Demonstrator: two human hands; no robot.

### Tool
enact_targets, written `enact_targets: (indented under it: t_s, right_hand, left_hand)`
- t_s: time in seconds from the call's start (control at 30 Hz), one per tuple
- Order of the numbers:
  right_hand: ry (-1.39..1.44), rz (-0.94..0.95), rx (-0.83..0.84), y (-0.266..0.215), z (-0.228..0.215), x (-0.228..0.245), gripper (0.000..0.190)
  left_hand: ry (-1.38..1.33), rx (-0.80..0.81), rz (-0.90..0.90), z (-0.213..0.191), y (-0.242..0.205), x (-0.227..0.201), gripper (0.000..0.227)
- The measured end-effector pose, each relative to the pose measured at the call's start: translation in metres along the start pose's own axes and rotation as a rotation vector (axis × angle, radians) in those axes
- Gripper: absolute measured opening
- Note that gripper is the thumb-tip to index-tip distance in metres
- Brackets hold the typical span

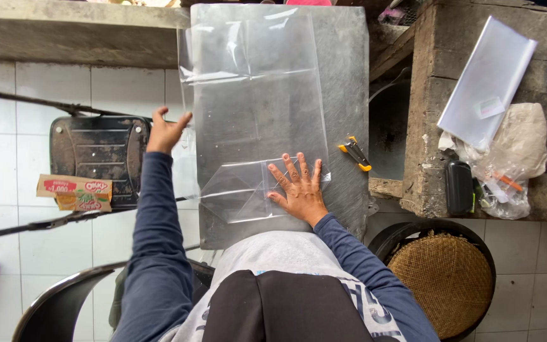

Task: The person folds a large transparent plastic sheet on a metal table, aligning edges and creasing folds. They use a yellow utility knife to trim the folded edges, then repeat the folding and trimming process on another sheet.

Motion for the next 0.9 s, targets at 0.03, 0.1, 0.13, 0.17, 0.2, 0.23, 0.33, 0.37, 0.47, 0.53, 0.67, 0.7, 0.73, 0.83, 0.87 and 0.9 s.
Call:
enact_targets:
  t_s: [0.03,0.1,0.13,0.17,0.2,0.23,0.33,0.37,0.47,0.53,0.67,0.7,0.73,0.83,0.87,0.9]
  right_hand:
    - [-0.009,-0.008,-0.02,-0.002,0.0,0.0,0.077]
    - [-0.034,-0.023,-0.064,-0.003,0.0,-0.001,0.077]
    - [0.019,-0.034,-0.091,-0.002,-0.001,-0.004,0.078]
    - [0.073,-0.045,-0.114,-0.003,-0.002,-0.006,0.08]
    - [0.128,-0.055,-0.138,-0.004,-0.002,-0.007,0.082]
    - [0.201,-0.065,-0.165,-0.004,-0.003,-0.008,0.081]
    - [0.401,-0.075,-0.26,-0.013,-0.006,-0.008,0.076]
    - [0.452,-0.066,-0.307,-0.017,-0.01,-0.009,0.071]
    - [0.526,-0.065,-0.457,-0.026,-0.026,-0.013,0.056]
    - [0.523,-0.057,-0.531,-0.033,-0.034,-0.015,0.046]
    - [0.493,-0.039,-0.595,-0.037,-0.045,-0.018,0.034]
    - [0.492,-0.039,-0.603,-0.037,-0.045,-0.017,0.032]
    - [0.495,-0.052,-0.603,-0.036,-0.045,-0.016,0.031]
    - [0.498,-0.091,-0.6,-0.033,-0.045,-0.01,0.028]
    - [0.495,-0.104,-0.597,-0.031,-0.046,-0.01,0.027]
    - [0.491,-0.112,-0.593,-0.031,-0.048,-0.01,0.026]
  left_hand:
    - [0.029,-0.028,-0.027,0.004,-0.018,0.019,0.066]
    - [-0.318,0.086,-0.037,0.025,-0.05,0.05,0.051]
    - [-0.493,0.142,-0.036,0.035,-0.059,0.055,0.045]
    - [-0.523,0.095,0.072,0.037,-0.067,0.053,0.038]
    - [-0.552,0.047,0.181,0.037,-0.077,0.048,0.031]
    - [-0.581,-0.003,0.29,0.035,-0.089,0.042,0.025]
    - [-0.623,-0.083,0.177,0.023,-0.134,0.042,0.015]
    - [-0.458,-0.209,0.067,0.011,-0.153,0.048,0.013]
    - [-0.072,-0.591,0.22,-0.023,-0.226,0.069,0.013]
    - [-0.236,-0.66,0.065,-0.04,-0.281,0.114,0.036]
    - [0.273,-0.753,-0.318,-0.065,-0.416,0.184,0.059]
    - [0.34,-0.736,-0.48,-0.065,-0.453,0.197,0.053]
    - [0.4,-0.756,-0.429,-0.064,-0.482,0.201,0.052]
    - [0.442,-0.726,-0.637,-0.044,-0.544,0.206,0.05]
    - [0.435,-0.699,-0.739,-0.037,-0.541,0.205,0.049]
    - [0.424,-0.666,-0.83,-0.029,-0.537,0.204,0.048]
Point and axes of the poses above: each hand's wrist, its own y-axis towards the middle knuckle, its own z-axis out of the palm, x = y × z, the point moved 4 cm from there along y, towards the middle knuckle, and after that the axes turned 7 degrees about x, right-handed, at the moved point
